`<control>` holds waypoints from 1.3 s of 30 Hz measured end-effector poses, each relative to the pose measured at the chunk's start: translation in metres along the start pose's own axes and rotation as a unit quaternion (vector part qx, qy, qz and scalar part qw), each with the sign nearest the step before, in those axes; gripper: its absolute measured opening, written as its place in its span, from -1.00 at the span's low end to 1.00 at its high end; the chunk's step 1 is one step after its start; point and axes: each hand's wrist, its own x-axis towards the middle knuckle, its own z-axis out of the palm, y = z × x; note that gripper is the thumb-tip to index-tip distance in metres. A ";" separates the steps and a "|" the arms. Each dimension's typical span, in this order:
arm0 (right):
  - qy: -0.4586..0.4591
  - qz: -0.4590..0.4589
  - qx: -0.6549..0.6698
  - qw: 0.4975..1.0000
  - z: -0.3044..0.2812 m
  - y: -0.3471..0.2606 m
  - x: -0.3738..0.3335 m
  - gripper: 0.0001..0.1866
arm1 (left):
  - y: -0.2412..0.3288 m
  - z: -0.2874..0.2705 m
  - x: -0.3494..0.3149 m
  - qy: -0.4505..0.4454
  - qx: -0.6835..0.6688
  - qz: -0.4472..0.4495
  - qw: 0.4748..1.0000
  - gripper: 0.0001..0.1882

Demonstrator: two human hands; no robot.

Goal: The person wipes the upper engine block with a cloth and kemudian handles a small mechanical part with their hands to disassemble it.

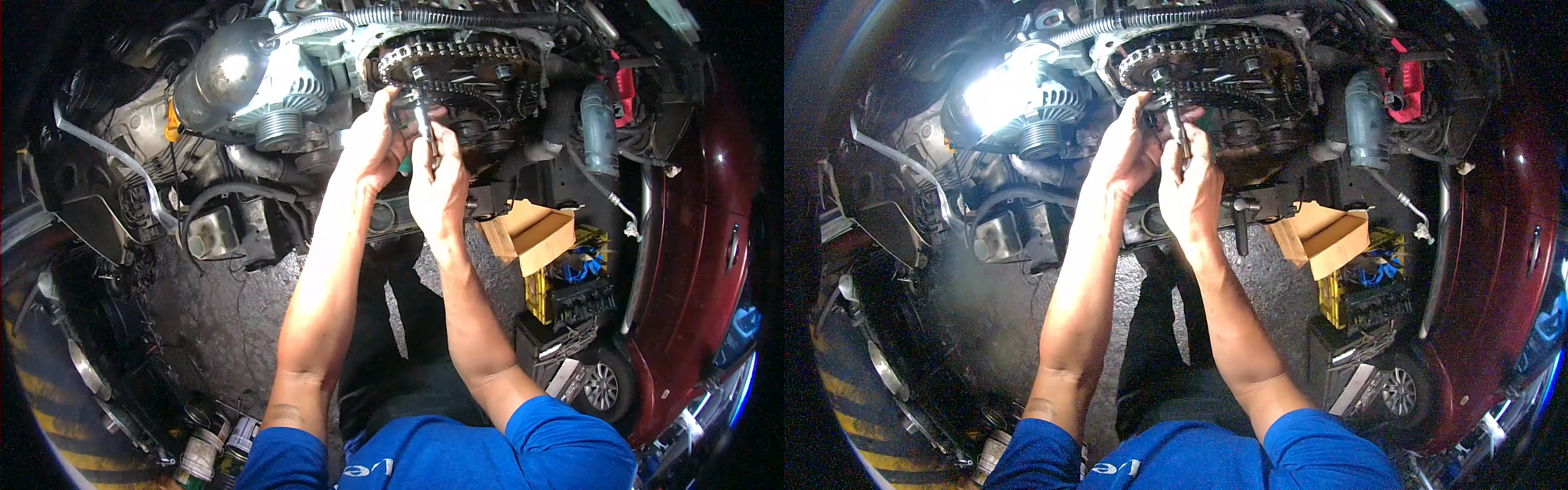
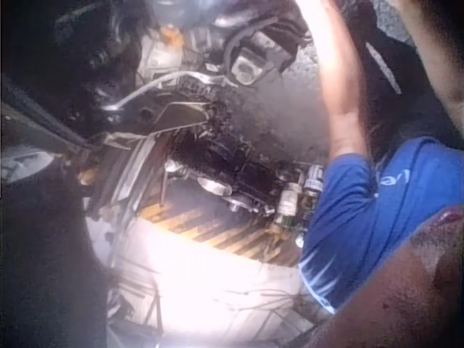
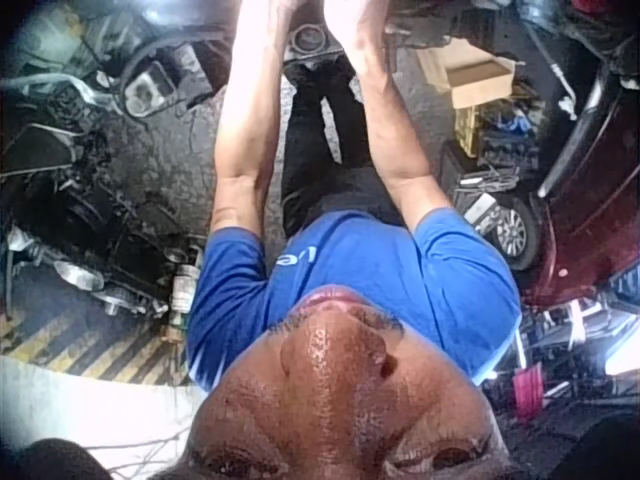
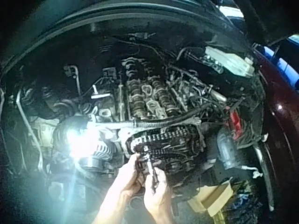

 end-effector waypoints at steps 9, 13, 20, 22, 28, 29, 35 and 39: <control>0.015 0.219 0.318 0.922 -0.006 -0.014 0.011 -0.74 | 0.000 -0.002 -0.001 -0.003 0.004 -0.024 1.000 -0.49; 0.029 0.233 0.299 0.925 0.004 -0.019 0.028 -0.71 | -0.001 -0.007 0.003 0.019 0.012 -0.017 1.000 -0.51; 0.054 0.274 0.331 0.901 0.013 -0.024 0.039 -0.76 | -0.003 -0.015 0.009 0.030 -0.036 -0.067 0.997 -0.65; 0.068 0.333 0.327 0.882 0.013 -0.025 0.041 -0.77 | -0.002 -0.015 0.009 0.022 -0.021 -0.056 0.998 -0.67; 0.095 0.275 0.333 0.897 0.019 -0.028 0.040 -0.79 | -0.001 -0.014 0.009 0.020 -0.022 -0.042 0.999 -0.70; 0.092 0.269 0.338 0.897 0.020 -0.029 0.039 -0.80 | -0.001 -0.012 0.008 0.021 -0.031 -0.036 0.999 -0.70; 0.109 0.297 0.315 0.895 0.023 -0.024 0.039 -0.83 | 0.001 -0.001 0.002 0.041 -0.039 -0.022 0.998 -0.70; 0.145 0.220 0.314 0.912 0.035 -0.015 0.041 -0.79 | 0.008 0.005 -0.007 0.068 -0.021 -0.035 0.997 -0.71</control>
